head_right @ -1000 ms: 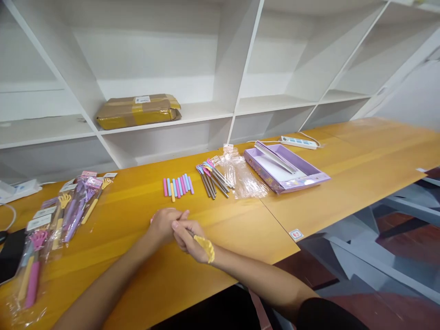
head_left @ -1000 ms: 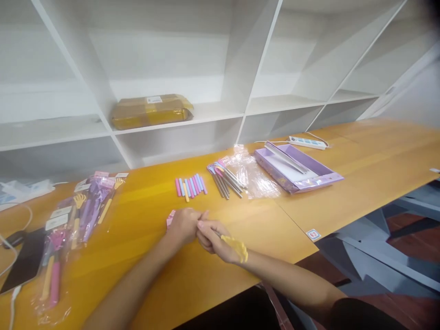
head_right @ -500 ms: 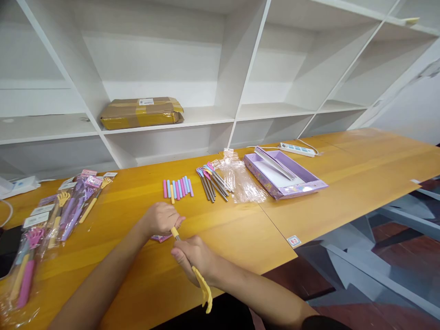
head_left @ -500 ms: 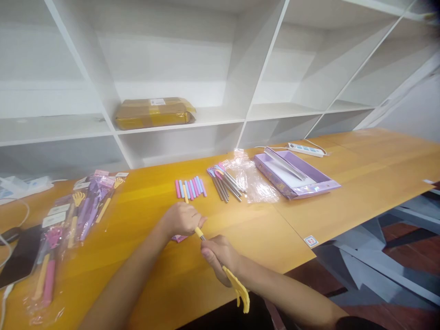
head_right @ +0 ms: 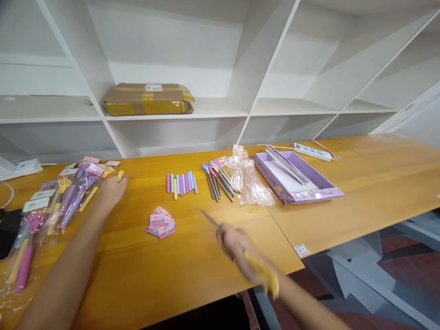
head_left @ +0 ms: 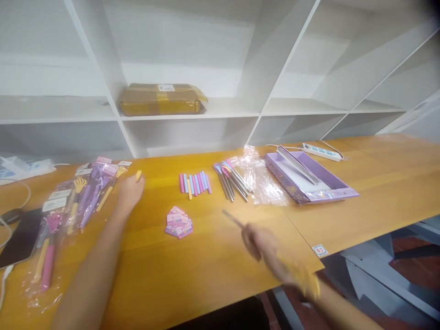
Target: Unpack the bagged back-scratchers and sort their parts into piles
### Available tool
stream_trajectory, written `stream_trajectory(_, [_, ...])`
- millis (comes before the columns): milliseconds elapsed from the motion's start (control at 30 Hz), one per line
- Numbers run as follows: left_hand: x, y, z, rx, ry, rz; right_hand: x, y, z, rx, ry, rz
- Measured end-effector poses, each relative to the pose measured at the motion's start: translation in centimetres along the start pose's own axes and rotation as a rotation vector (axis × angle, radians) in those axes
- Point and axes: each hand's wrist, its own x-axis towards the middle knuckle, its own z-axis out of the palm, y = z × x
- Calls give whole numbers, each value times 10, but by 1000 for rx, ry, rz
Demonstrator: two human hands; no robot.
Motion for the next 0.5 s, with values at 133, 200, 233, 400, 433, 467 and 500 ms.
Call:
stream_trajectory(133, [1, 10, 38, -69, -114, -89, 49, 5, -62, -28, 159, 217])
stream_trajectory(200, [-2, 21, 59, -105, -158, -65, 76, -2, -85, -135, 152, 240])
stream_trajectory(233, [-4, 25, 67, -114, -164, -44, 88, -7, -94, -207, 136, 225])
stream_trajectory(400, [-18, 36, 86, -120, -164, 146, 139, -24, -121, -530, 30, 278])
stream_trajectory(433, [-21, 38, 88, -125, -171, 196, 150, -22, -122, -632, 34, 321])
stream_trajectory(467, [-24, 40, 90, -129, -176, 243, 160, -18, -122, -736, 50, 358])
stream_trajectory(500, [-26, 42, 92, -134, -179, 285, 169, -12, -120, -831, 72, 386])
